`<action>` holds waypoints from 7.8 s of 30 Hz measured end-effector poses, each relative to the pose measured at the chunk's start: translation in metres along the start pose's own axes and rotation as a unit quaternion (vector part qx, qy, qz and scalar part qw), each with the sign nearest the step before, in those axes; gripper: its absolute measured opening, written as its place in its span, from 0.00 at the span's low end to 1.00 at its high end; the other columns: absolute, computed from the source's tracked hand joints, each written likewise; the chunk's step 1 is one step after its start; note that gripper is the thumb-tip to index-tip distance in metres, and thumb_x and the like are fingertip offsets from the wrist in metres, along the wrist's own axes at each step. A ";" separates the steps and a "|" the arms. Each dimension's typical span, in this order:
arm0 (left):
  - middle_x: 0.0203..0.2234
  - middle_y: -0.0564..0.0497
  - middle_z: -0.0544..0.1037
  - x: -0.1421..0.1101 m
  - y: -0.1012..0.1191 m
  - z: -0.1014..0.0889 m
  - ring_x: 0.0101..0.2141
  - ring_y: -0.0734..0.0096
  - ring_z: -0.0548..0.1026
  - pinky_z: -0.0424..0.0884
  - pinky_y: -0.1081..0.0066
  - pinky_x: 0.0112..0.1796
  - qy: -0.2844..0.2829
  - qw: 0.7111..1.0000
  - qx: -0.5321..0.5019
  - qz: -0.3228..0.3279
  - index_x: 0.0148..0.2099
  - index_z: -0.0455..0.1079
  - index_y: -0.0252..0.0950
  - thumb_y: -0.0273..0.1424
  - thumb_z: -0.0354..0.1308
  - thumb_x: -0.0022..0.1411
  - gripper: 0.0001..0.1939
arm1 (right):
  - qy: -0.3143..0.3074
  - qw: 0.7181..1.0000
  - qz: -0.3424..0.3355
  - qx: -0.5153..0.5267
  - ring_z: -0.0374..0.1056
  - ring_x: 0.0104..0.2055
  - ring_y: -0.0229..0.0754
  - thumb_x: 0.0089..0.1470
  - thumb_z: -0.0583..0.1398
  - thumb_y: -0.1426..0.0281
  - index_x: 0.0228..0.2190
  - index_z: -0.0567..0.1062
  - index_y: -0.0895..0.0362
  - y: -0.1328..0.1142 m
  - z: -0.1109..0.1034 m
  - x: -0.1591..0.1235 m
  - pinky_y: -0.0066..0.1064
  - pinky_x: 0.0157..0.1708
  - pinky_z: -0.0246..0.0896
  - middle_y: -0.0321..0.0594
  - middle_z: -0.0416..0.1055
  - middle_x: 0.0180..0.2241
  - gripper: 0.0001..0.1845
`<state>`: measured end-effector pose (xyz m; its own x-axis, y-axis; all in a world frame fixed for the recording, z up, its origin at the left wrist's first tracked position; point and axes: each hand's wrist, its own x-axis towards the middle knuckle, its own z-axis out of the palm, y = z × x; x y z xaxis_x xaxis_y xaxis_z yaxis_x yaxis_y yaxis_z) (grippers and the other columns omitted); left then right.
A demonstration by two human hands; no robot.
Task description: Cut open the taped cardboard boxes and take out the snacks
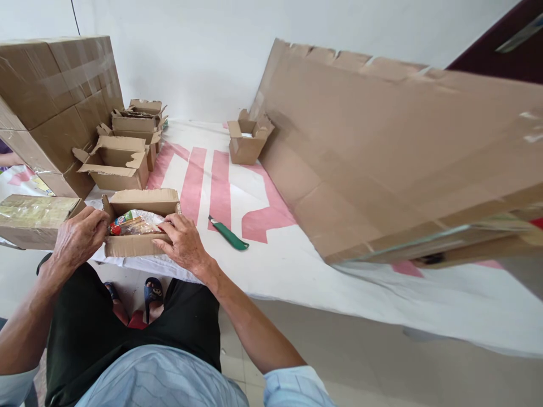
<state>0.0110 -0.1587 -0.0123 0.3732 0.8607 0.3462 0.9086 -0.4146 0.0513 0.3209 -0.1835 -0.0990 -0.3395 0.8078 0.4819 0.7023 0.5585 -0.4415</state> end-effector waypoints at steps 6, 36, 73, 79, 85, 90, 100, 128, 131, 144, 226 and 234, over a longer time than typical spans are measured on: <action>0.40 0.44 0.82 -0.001 0.000 0.001 0.40 0.57 0.81 0.68 0.62 0.37 -0.007 1.000 -0.017 -0.003 0.48 0.81 0.40 0.33 0.52 0.82 0.15 | 0.006 1.000 -0.002 0.003 0.76 0.62 0.61 0.73 0.71 0.61 0.58 0.85 0.52 0.000 0.001 0.000 0.57 0.65 0.74 0.53 0.80 0.58 0.17; 0.52 0.43 0.85 0.006 -0.021 0.005 0.56 0.50 0.84 0.79 0.52 0.63 0.044 0.987 -0.145 0.051 0.75 0.72 0.40 0.33 0.60 0.73 0.30 | -0.015 0.999 -0.003 0.039 0.76 0.61 0.60 0.74 0.70 0.60 0.57 0.86 0.53 0.004 -0.005 0.003 0.56 0.66 0.75 0.53 0.80 0.57 0.15; 0.82 0.32 0.60 -0.001 -0.044 0.061 0.82 0.29 0.60 0.58 0.35 0.81 -0.085 0.928 -0.361 0.019 0.88 0.59 0.42 0.60 0.84 0.55 0.69 | -0.158 0.904 0.344 -0.197 0.76 0.54 0.59 0.68 0.67 0.64 0.51 0.80 0.52 0.119 -0.049 -0.078 0.42 0.47 0.69 0.49 0.79 0.49 0.12; 0.84 0.30 0.57 -0.005 -0.044 0.061 0.83 0.25 0.58 0.60 0.33 0.81 -0.076 0.931 -0.355 0.027 0.89 0.56 0.42 0.64 0.83 0.54 0.72 | -0.080 0.922 0.354 -0.132 0.77 0.53 0.59 0.69 0.59 0.67 0.44 0.76 0.52 0.123 -0.048 -0.087 0.45 0.50 0.71 0.51 0.80 0.47 0.06; 0.84 0.29 0.57 -0.010 -0.046 0.065 0.83 0.26 0.58 0.58 0.34 0.81 -0.066 0.933 -0.353 0.015 0.89 0.54 0.41 0.66 0.82 0.55 0.73 | 0.075 0.912 0.375 0.148 0.68 0.30 0.49 0.66 0.59 0.49 0.45 0.77 0.51 0.102 -0.066 -0.052 0.41 0.34 0.69 0.33 0.69 0.27 0.20; 0.80 0.32 0.66 -0.012 -0.045 0.067 0.79 0.28 0.66 0.65 0.34 0.78 -0.077 0.931 -0.357 0.007 0.88 0.56 0.42 0.61 0.83 0.56 0.70 | 0.075 0.926 0.288 0.231 0.59 0.26 0.42 0.68 0.63 0.44 0.43 0.81 0.52 0.064 -0.089 -0.021 0.36 0.28 0.61 0.30 0.64 0.26 0.24; 0.78 0.32 0.67 -0.035 -0.029 0.065 0.79 0.26 0.65 0.62 0.29 0.79 -0.011 0.919 -0.391 0.043 0.87 0.59 0.44 0.55 0.86 0.57 0.66 | 0.037 0.947 0.312 -0.065 0.73 0.45 0.56 0.66 0.60 0.51 0.37 0.75 0.49 0.118 -0.023 -0.050 0.45 0.44 0.70 0.48 0.78 0.40 0.16; 0.75 0.36 0.73 -0.015 -0.034 0.058 0.75 0.30 0.71 0.67 0.36 0.78 -0.062 0.914 -0.400 0.007 0.83 0.65 0.40 0.46 0.85 0.54 0.60 | 0.065 0.968 0.056 0.235 0.69 0.36 0.43 0.74 0.64 0.60 0.32 0.75 0.51 -0.029 -0.069 0.076 0.35 0.37 0.67 0.36 0.74 0.32 0.16; 0.75 0.36 0.73 -0.006 -0.035 0.056 0.75 0.28 0.72 0.68 0.35 0.77 -0.075 0.919 -0.388 0.002 0.83 0.65 0.41 0.48 0.85 0.53 0.62 | 0.091 0.940 0.110 0.309 0.61 0.29 0.39 0.71 0.69 0.52 0.31 0.74 0.51 -0.022 -0.098 0.099 0.31 0.29 0.58 0.32 0.67 0.27 0.22; 0.62 0.38 0.87 0.039 -0.013 -0.017 0.65 0.34 0.83 0.83 0.43 0.65 0.108 0.832 -0.543 -0.039 0.65 0.83 0.42 0.66 0.81 0.56 0.46 | 0.077 0.869 0.144 0.467 0.66 0.31 0.40 0.59 0.77 0.45 0.29 0.73 0.51 -0.001 -0.095 0.140 0.32 0.33 0.67 0.33 0.71 0.28 0.28; 0.46 0.44 0.92 0.161 -0.034 0.061 0.43 0.51 0.91 0.91 0.57 0.46 0.006 0.644 -0.756 -0.117 0.59 0.78 0.37 0.29 0.91 0.36 0.46 | 0.085 0.855 0.310 0.406 0.78 0.21 0.37 0.73 0.67 0.70 0.39 0.72 0.51 0.033 0.021 0.164 0.23 0.16 0.66 0.32 0.81 0.31 0.09; 0.52 0.42 0.92 0.166 -0.024 0.014 0.51 0.45 0.91 0.92 0.54 0.52 0.051 0.684 -0.727 -0.027 0.63 0.77 0.39 0.34 0.92 0.42 0.47 | 0.156 0.872 0.180 0.429 0.77 0.26 0.41 0.70 0.70 0.47 0.42 0.73 0.49 0.034 0.006 0.171 0.29 0.22 0.73 0.32 0.79 0.31 0.21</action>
<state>0.0537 -0.0012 0.0305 0.2640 0.8923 0.3663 -0.2552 -0.3016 0.9187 0.2832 -0.0254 -0.0360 0.0867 0.9437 0.3192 -0.0430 0.3236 -0.9452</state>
